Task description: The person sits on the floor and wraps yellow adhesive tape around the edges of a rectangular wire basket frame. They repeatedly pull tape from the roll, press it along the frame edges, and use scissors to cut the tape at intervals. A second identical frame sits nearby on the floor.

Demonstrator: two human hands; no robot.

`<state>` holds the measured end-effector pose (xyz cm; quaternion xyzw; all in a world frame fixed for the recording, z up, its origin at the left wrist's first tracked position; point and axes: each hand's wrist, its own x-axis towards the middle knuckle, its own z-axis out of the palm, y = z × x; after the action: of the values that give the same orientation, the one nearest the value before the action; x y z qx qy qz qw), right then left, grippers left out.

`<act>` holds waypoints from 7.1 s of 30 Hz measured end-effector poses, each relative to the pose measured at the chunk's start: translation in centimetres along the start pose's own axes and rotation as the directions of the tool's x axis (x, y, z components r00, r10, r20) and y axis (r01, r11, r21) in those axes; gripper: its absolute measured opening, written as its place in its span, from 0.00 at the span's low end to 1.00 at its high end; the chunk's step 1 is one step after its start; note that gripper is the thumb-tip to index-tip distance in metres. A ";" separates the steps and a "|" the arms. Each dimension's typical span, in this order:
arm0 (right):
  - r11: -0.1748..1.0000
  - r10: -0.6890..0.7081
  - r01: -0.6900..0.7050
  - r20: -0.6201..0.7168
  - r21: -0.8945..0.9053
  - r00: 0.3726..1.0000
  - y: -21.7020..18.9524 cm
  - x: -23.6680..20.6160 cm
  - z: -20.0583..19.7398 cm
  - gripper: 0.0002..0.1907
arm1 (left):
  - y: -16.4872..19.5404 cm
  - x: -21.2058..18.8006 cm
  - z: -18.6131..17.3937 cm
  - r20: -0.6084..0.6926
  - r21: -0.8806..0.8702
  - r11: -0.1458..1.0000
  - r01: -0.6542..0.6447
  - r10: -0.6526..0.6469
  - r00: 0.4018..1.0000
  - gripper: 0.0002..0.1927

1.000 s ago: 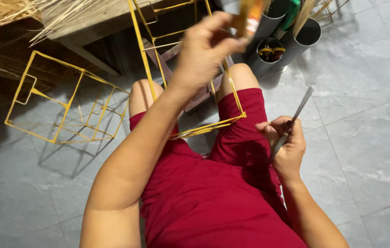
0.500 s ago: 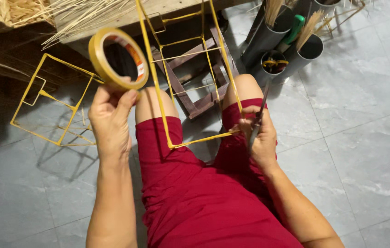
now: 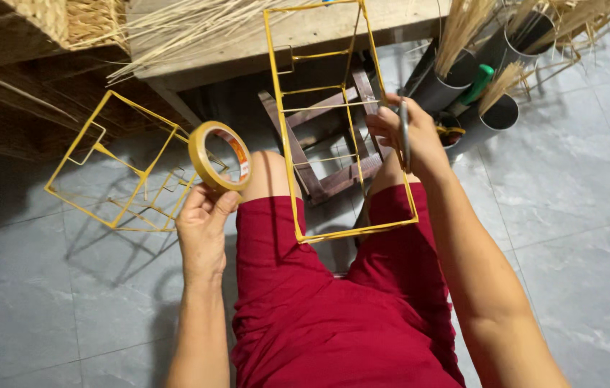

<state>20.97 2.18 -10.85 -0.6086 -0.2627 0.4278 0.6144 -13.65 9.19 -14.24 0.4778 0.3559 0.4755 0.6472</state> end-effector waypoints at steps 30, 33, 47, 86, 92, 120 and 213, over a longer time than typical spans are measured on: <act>0.908 -0.293 0.211 0.189 0.363 0.937 8.0 -9.6 -2.5 0.30 | 2.4 -3.6 -1.5 -0.027 0.040 0.998 0.045 -0.044 0.999 0.11; 0.942 -0.266 0.206 0.213 0.264 0.940 7.7 -9.5 -3.2 0.27 | 2.9 -4.5 -1.2 0.023 0.075 0.995 0.061 -0.063 0.998 0.12; 0.889 -0.439 0.337 0.365 0.309 0.821 4.8 -15.7 -0.6 0.35 | 8.2 -4.4 3.1 0.814 0.262 0.934 -0.244 -0.078 0.575 0.15; 0.913 -0.214 0.294 0.283 -0.282 0.935 -4.2 -12.2 -7.6 0.33 | -1.5 4.0 5.6 0.236 -0.121 0.992 0.045 -0.016 0.972 0.11; 0.845 -0.279 0.269 0.048 -0.462 0.959 -2.1 -12.9 -11.7 0.30 | -1.5 3.6 6.8 0.285 -0.047 0.997 0.053 -0.038 0.958 0.12; 0.919 -0.351 0.346 0.007 -0.187 0.936 6.3 -6.6 -10.3 0.27 | 3.2 2.7 11.0 0.760 0.512 -0.072 -0.856 0.501 0.413 0.16; 0.851 -0.436 0.325 -0.208 -0.413 0.876 2.3 -11.9 -17.0 0.28 | -0.6 5.8 6.9 0.439 0.283 0.956 -0.073 -0.062 0.897 0.07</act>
<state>28.97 -17.01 -12.77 -0.7036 -0.3599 0.1445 0.5955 -5.43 12.73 -12.87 0.6646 0.2641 0.2983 0.6321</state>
